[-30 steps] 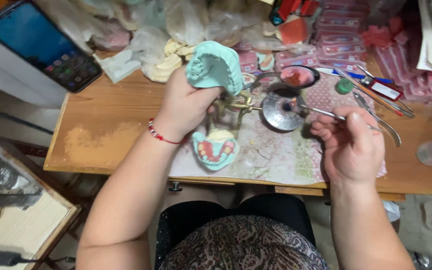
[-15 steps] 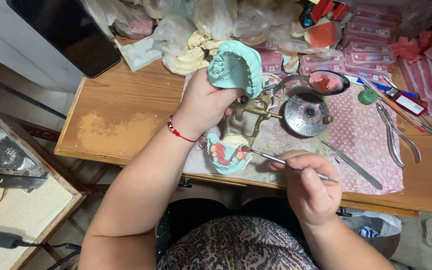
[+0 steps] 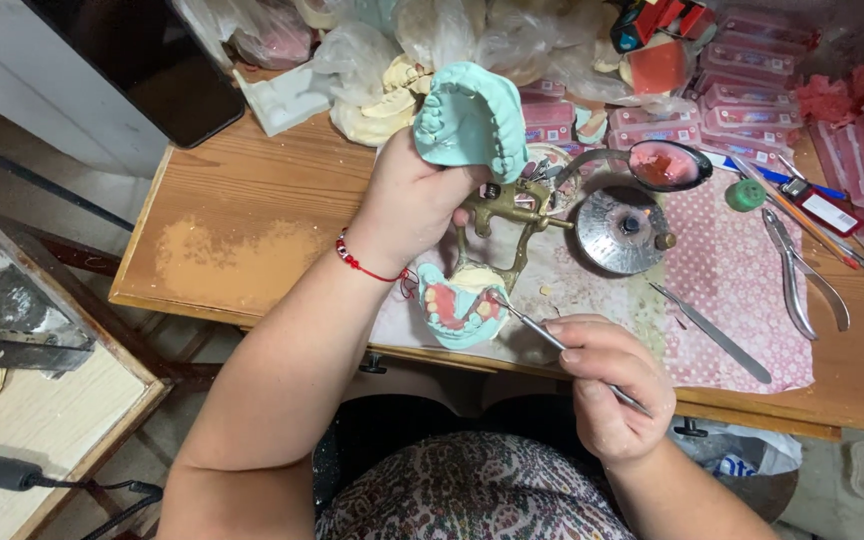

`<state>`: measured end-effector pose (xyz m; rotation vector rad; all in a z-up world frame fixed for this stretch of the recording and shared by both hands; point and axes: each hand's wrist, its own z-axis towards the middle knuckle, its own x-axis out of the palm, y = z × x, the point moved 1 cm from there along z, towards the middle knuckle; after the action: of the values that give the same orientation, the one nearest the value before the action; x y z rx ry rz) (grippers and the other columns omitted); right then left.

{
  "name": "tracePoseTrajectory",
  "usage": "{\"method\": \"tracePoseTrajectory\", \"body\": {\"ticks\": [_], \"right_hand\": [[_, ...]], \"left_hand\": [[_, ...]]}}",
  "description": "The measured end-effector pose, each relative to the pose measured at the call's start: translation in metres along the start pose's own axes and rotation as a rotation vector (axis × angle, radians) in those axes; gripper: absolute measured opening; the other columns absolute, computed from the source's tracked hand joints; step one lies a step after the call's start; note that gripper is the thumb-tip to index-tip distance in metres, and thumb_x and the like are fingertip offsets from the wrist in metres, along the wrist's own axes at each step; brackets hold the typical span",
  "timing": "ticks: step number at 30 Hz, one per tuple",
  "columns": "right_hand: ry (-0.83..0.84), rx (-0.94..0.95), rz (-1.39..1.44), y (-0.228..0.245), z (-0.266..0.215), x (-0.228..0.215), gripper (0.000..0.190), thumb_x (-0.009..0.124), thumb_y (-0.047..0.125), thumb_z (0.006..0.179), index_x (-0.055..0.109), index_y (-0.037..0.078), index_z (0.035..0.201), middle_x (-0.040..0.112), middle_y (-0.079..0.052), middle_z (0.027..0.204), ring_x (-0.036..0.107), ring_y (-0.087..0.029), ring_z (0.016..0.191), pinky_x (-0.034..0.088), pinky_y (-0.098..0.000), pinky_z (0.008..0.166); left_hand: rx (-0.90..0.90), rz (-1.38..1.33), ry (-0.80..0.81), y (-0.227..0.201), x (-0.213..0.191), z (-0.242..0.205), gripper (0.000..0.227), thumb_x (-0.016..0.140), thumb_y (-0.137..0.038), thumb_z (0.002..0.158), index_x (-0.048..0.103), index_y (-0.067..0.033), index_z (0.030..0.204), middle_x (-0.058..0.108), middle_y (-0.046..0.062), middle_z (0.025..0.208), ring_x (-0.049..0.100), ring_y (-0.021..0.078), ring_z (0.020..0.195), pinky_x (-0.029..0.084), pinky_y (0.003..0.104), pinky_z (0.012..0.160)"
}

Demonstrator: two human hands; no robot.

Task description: The person uses a rotary tool to shape a small pink object, then places it into a dental mold. They use a metal tool to apply and smooth pink material onto the teeth of the mold, adjusting the fit and smoothing the surface.

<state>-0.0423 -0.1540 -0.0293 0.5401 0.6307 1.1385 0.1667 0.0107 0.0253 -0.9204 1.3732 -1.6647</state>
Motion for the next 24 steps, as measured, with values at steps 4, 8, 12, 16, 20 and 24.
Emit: {"method": "tracePoseTrajectory", "body": {"ticks": [4, 8, 12, 16, 20, 24], "right_hand": [[-0.012, -0.020, -0.022, -0.0003, -0.0021, 0.0013, 0.019, 0.052, 0.018, 0.103, 0.066, 0.004, 0.103, 0.070, -0.025, 0.111, 0.073, -0.038, 0.103, 0.063, -0.0493, 0.096], [0.007, -0.025, -0.038, 0.0008, -0.0046, 0.0019, 0.018, 0.052, 0.016, 0.104, 0.065, 0.004, 0.105, 0.069, -0.024, 0.114, 0.073, -0.039, 0.104, 0.062, -0.0516, 0.098], [0.024, -0.054, -0.059, 0.0008, -0.0037, 0.0023, 0.019, 0.052, 0.017, 0.104, 0.066, 0.003, 0.104, 0.069, -0.025, 0.115, 0.074, -0.041, 0.103, 0.063, -0.0505, 0.096], [0.031, -0.065, -0.063, -0.0027, -0.0074, 0.0011, 0.021, 0.051, 0.019, 0.104, 0.065, 0.003, 0.104, 0.068, -0.025, 0.116, 0.073, -0.042, 0.103, 0.062, -0.0514, 0.096], [-0.014, -0.042, -0.061, -0.0012, -0.0060, 0.0025, 0.019, 0.052, 0.017, 0.104, 0.065, 0.003, 0.105, 0.068, -0.025, 0.115, 0.073, -0.040, 0.105, 0.062, -0.0511, 0.098], [-0.019, 0.004, -0.053, -0.0019, -0.0066, 0.0013, 0.020, 0.053, 0.018, 0.103, 0.066, 0.004, 0.106, 0.069, -0.025, 0.115, 0.073, -0.038, 0.106, 0.062, -0.0485, 0.098]], "left_hand": [[0.060, -0.037, 0.019, 0.0001, -0.0007, -0.0007, 0.008, 0.060, -0.001, 0.085, 0.061, -0.0074, 0.080, 0.057, 0.003, 0.070, 0.054, 0.0103, 0.047, 0.047, 0.020, 0.041], [0.076, -0.066, 0.014, 0.0001, 0.0003, -0.0007, 0.011, 0.059, 0.000, 0.087, 0.062, -0.0093, 0.082, 0.058, 0.001, 0.070, 0.052, 0.0081, 0.048, 0.046, 0.021, 0.041], [0.062, -0.065, -0.015, 0.0032, -0.0009, -0.0002, 0.009, 0.061, -0.002, 0.088, 0.066, -0.0091, 0.091, 0.058, 0.001, 0.076, 0.052, 0.0069, 0.054, 0.051, 0.020, 0.041], [0.020, -0.023, -0.056, 0.0023, -0.0018, 0.0004, 0.012, 0.064, -0.007, 0.086, 0.069, -0.0099, 0.096, 0.062, 0.001, 0.081, 0.054, 0.0073, 0.057, 0.053, 0.021, 0.040], [0.040, -0.050, -0.037, 0.0023, -0.0013, 0.0001, 0.009, 0.062, -0.001, 0.086, 0.066, -0.0074, 0.091, 0.060, 0.003, 0.078, 0.052, 0.0080, 0.052, 0.050, 0.020, 0.040], [0.034, -0.070, -0.020, 0.0038, -0.0005, 0.0006, 0.011, 0.061, 0.000, 0.087, 0.067, -0.0074, 0.093, 0.060, 0.002, 0.079, 0.052, 0.0082, 0.055, 0.051, 0.020, 0.041]]}}
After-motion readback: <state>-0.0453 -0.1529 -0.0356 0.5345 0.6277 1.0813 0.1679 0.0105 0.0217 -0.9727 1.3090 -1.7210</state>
